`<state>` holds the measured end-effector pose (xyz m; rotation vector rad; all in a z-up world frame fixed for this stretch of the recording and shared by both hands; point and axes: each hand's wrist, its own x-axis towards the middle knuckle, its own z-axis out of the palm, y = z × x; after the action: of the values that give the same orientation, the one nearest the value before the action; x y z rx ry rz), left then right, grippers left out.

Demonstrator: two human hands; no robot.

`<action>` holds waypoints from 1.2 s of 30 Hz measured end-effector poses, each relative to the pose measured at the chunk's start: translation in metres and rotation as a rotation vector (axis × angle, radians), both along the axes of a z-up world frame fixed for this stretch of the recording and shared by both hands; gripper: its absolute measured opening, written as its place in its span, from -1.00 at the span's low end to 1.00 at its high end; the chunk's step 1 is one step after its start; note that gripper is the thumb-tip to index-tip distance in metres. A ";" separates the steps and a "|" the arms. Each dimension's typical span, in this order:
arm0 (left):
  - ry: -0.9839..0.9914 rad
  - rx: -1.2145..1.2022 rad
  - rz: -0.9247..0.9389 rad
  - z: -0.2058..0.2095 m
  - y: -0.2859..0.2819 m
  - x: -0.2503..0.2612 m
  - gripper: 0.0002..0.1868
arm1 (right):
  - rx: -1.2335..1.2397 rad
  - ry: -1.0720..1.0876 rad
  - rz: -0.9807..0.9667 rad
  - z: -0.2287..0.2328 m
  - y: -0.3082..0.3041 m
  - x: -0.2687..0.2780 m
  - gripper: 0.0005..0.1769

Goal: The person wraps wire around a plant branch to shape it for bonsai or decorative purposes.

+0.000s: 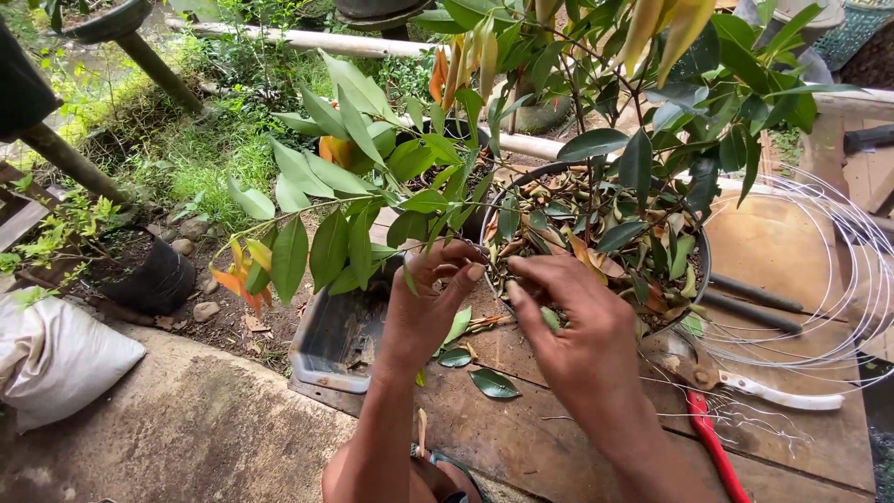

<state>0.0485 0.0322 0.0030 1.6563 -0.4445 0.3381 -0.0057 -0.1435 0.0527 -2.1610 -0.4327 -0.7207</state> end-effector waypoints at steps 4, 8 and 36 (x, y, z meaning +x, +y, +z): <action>0.093 -0.180 -0.151 -0.017 -0.003 0.009 -0.84 | -0.043 -0.191 0.021 0.014 0.020 0.005 -0.62; 0.128 -0.271 -0.190 -0.016 -0.006 0.013 -0.79 | -0.141 -0.281 -0.001 0.019 0.029 0.015 -0.52; -0.099 -0.556 0.132 0.007 -0.035 -0.009 -0.79 | -0.023 -0.471 0.093 0.035 0.033 0.023 -0.79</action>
<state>0.0395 -0.0031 0.0100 1.1297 -0.2799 0.5863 0.0169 -0.1107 0.0878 -1.9658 -0.7819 -1.1788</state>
